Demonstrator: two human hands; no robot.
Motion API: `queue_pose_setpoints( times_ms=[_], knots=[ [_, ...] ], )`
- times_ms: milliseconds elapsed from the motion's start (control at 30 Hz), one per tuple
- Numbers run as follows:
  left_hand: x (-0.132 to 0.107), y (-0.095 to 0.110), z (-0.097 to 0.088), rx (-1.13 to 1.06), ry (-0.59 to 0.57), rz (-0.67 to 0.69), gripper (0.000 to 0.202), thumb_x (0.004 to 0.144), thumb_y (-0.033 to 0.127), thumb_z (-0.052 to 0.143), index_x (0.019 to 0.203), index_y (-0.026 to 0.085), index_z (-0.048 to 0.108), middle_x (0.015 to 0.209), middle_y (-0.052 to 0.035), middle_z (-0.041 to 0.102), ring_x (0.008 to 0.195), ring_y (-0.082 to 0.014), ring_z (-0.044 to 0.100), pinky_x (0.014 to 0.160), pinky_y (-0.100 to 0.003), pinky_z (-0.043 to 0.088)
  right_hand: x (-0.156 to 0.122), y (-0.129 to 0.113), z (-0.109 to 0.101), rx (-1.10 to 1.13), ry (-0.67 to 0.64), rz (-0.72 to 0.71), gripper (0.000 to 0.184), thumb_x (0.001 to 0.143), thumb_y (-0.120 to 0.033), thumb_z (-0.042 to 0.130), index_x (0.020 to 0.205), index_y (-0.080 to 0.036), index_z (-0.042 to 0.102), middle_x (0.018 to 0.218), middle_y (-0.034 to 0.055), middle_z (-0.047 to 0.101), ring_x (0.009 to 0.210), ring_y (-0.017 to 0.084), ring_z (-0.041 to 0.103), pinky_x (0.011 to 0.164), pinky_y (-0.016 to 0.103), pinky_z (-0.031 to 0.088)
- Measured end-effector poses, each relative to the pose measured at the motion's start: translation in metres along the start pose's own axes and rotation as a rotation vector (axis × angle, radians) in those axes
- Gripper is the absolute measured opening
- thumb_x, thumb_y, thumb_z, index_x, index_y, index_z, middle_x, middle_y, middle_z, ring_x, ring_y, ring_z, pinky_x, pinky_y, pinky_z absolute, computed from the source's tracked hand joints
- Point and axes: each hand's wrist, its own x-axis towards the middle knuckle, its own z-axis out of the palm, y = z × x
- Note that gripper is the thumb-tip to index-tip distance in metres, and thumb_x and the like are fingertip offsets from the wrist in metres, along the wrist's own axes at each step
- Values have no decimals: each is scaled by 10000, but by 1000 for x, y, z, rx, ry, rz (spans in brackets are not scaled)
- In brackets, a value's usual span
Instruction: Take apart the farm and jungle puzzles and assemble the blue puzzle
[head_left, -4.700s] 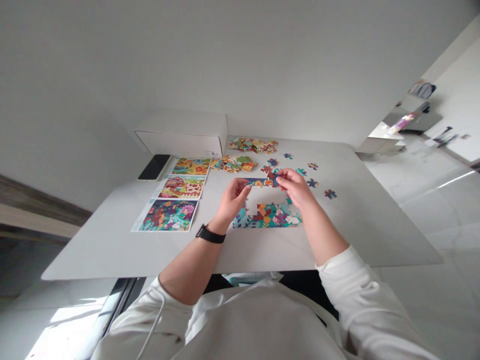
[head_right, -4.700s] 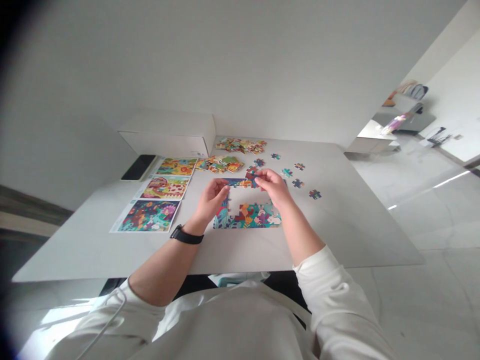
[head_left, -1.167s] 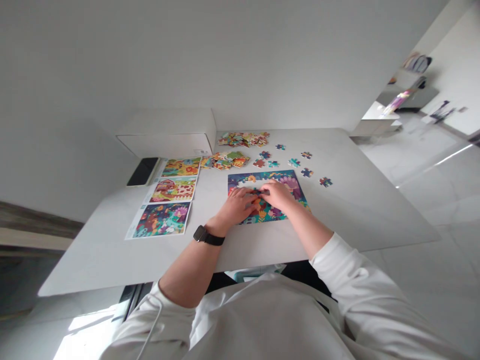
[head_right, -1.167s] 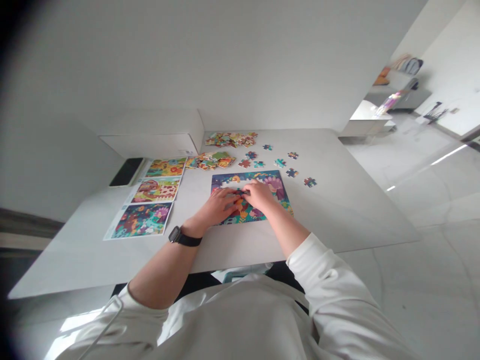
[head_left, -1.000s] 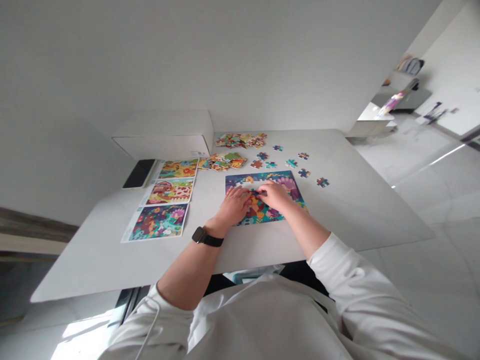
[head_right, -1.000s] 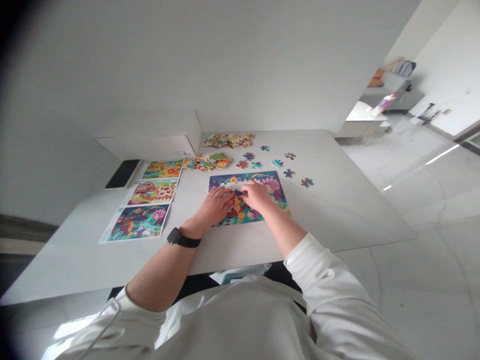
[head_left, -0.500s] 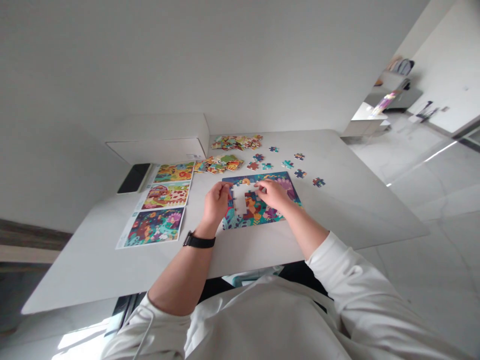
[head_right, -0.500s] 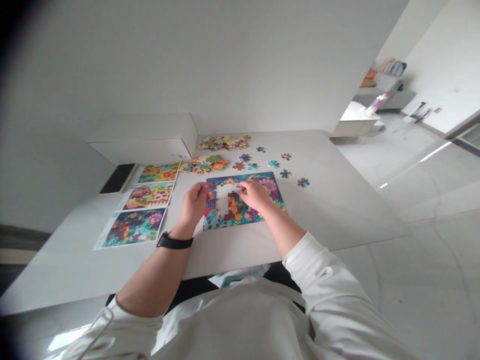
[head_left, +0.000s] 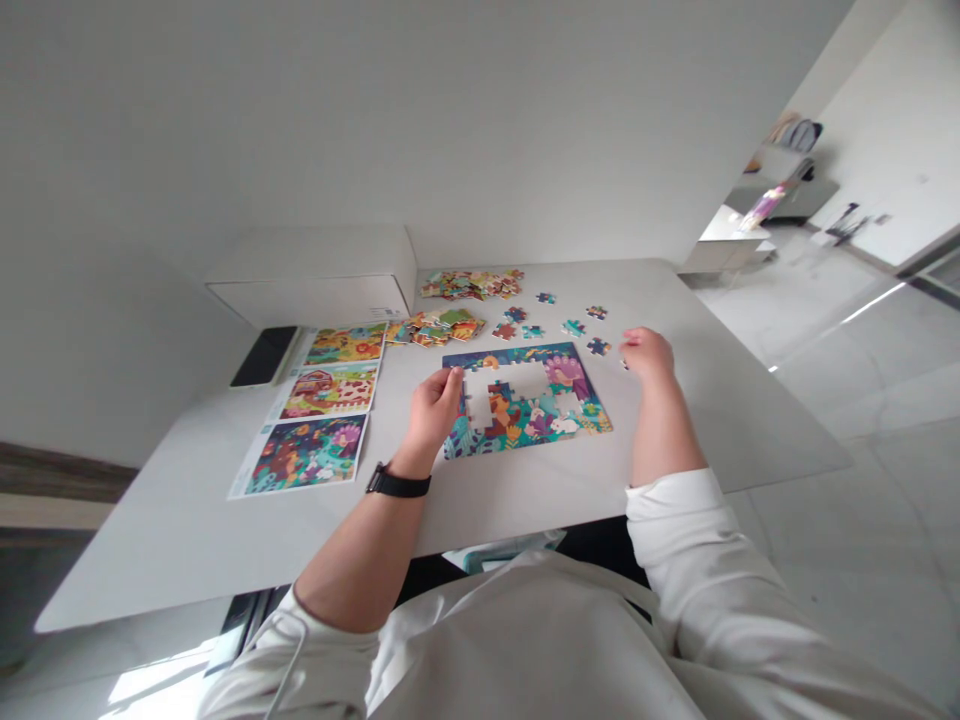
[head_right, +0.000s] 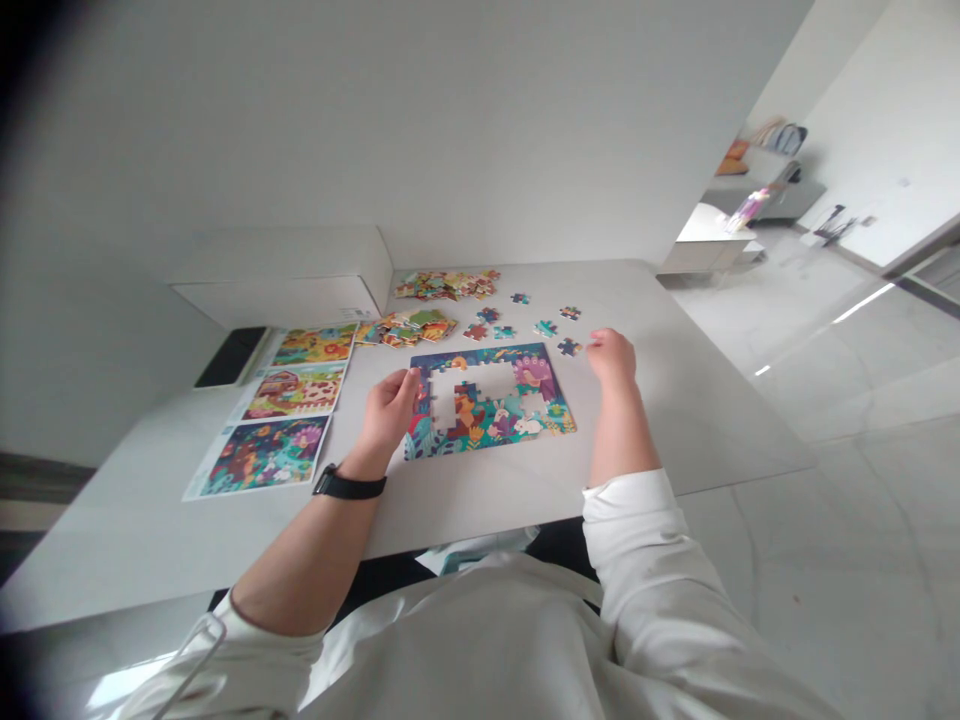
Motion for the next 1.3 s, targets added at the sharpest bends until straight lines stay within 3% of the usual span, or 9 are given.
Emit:
queue_pose_setpoints(
  times_ms=[100, 167, 300, 433, 733, 933, 1100, 1300],
  knots=[
    [-1, 1, 0, -5, -6, 2, 595, 1011, 675, 550, 628, 227, 473, 511, 29, 467, 493, -116, 421, 478, -239, 323, 15, 36, -6, -161, 2, 142, 493, 801, -300, 809, 1280, -191, 775, 1277, 175, 784, 1158, 311, 754, 974, 390, 580],
    [-1, 1, 0, -19, -11, 8, 589, 1017, 674, 549, 639, 226, 494, 513, 29, 479, 496, -116, 438, 487, -238, 344, 20, 52, -6, -219, -45, 163, 579, 761, -378, 861, 1291, -165, 764, 1314, 206, 765, 1188, 335, 746, 962, 397, 588],
    [-1, 0, 1, -59, 1, 17, 602, 1034, 702, 508, 673, 222, 546, 530, 20, 515, 496, -117, 466, 505, -242, 388, 24, 66, -2, -287, -129, 149, 488, 723, -425, 882, 1136, -178, 803, 1187, 178, 803, 1077, 326, 774, 903, 387, 598],
    [-1, -2, 3, -91, 15, 11, 634, 1018, 766, 482, 713, 220, 588, 545, 10, 534, 492, -124, 482, 499, -255, 397, 23, 63, 2, -293, -146, 131, 363, 721, -399, 879, 1022, -204, 822, 1027, 134, 821, 934, 283, 776, 838, 363, 595],
    [-3, 7, 0, -118, 103, 14, 671, 1010, 821, 418, 736, 232, 588, 565, 4, 509, 521, -140, 479, 521, -283, 402, 18, 58, 5, -300, -117, 130, 436, 675, -395, 907, 1061, -217, 812, 1117, 152, 800, 1005, 316, 770, 861, 395, 607],
    [-2, 7, -1, -129, 135, 18, 672, 1012, 823, 414, 742, 235, 596, 564, 4, 517, 521, -144, 485, 529, -291, 412, 24, 66, 7, -267, -122, 75, 338, 649, -367, 901, 935, -234, 779, 968, 105, 809, 915, 290, 770, 821, 378, 602],
    [-2, 7, 0, -175, 161, 42, 665, 1018, 812, 437, 745, 231, 611, 541, 10, 510, 500, -138, 476, 514, -289, 409, 18, 57, 6, -198, -84, 74, 522, 648, -284, 923, 1128, -194, 739, 1102, 144, 806, 954, 290, 761, 838, 376, 583],
    [-3, 13, -1, -142, 175, 3, 669, 1031, 807, 409, 748, 232, 601, 548, 3, 523, 512, -144, 492, 522, -293, 422, 5, 32, 2, 64, -93, -91, 355, 810, -200, 761, 1162, -199, 718, 1055, 85, 810, 902, 228, 749, 837, 337, 558]
  ],
)
